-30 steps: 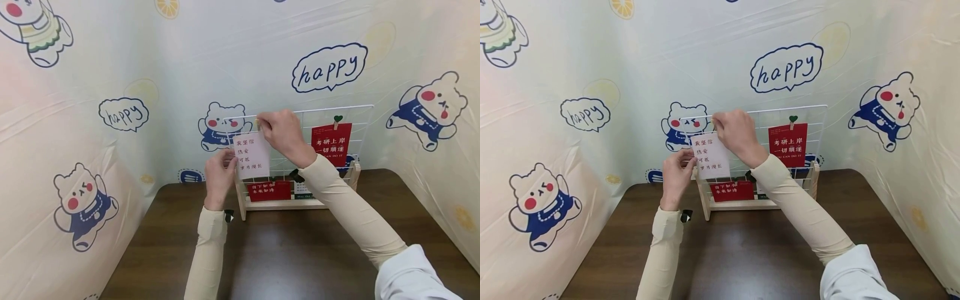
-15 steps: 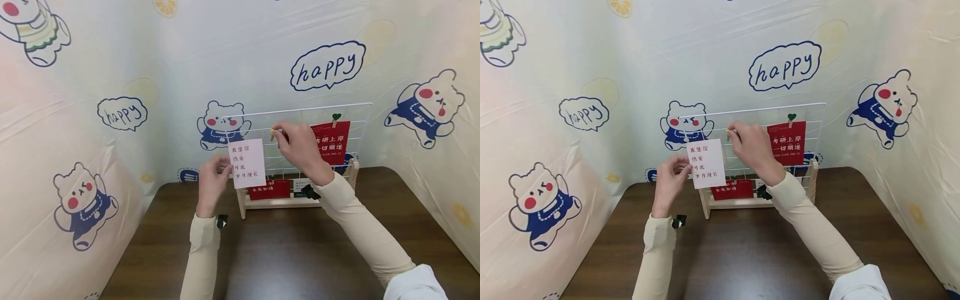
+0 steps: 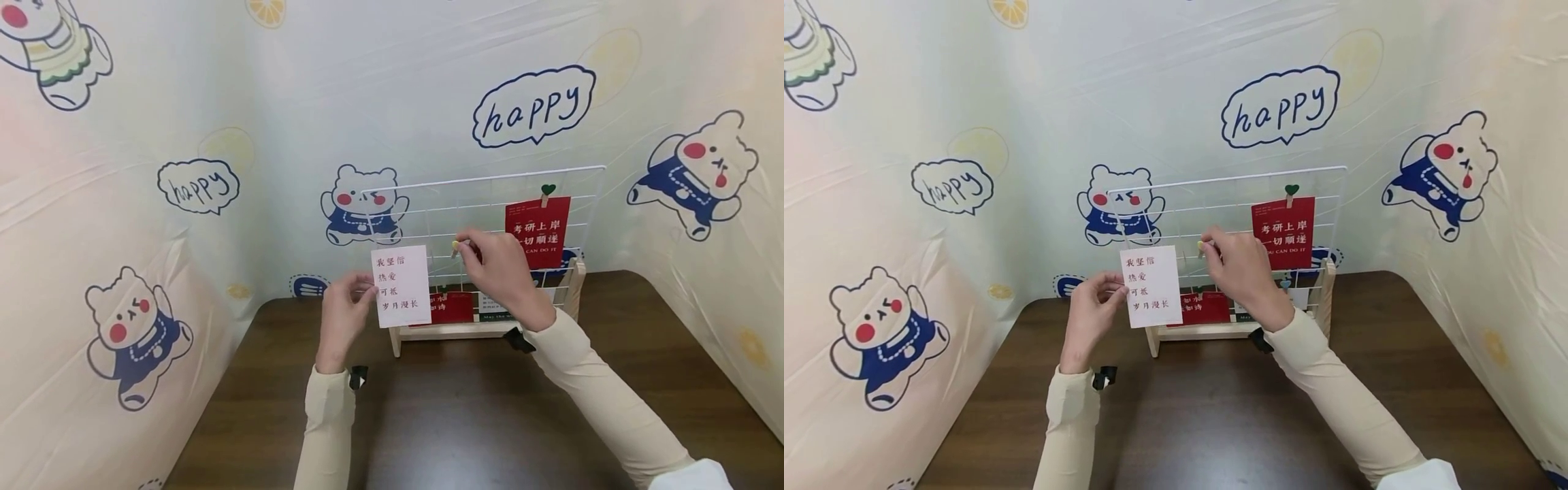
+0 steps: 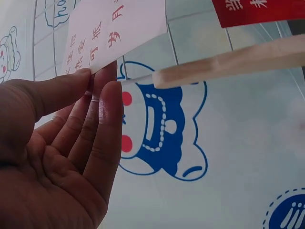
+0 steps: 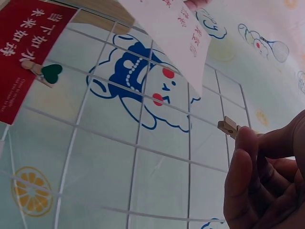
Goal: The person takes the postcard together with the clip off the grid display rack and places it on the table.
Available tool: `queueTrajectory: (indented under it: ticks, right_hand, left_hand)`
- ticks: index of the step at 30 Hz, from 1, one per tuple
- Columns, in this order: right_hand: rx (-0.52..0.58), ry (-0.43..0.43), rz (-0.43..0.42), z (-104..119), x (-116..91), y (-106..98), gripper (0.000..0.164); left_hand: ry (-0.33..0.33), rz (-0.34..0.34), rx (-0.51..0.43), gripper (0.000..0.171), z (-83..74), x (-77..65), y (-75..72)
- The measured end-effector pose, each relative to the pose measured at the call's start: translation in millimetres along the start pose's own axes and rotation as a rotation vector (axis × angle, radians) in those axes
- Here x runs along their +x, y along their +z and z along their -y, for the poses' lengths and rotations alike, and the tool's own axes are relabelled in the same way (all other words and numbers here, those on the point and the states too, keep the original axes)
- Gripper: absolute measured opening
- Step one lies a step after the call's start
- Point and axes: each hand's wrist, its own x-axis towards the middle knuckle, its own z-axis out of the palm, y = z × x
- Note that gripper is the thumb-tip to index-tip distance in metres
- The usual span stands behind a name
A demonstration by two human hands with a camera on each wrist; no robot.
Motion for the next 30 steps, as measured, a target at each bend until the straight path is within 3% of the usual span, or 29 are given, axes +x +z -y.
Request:
queueTrajectory:
  ticks: [8,18,30]
  right_hand:
    - [0.010,0.045,0.047,-10.7,-20.8,7.6,0.018]
    - [-0.014,0.071,0.080,-21.1,-33.7,15.8,0.018]
    - [0.006,0.110,0.134,-28.8,-47.3,28.3,0.017]
  left_hand:
    - [-0.049,0.042,0.032,0.016,11.0,-11.9,-4.5]
    - [-0.070,0.076,0.059,0.016,18.3,-19.5,-10.1]
    - [-0.143,0.145,0.098,0.017,26.7,-28.2,-10.4]
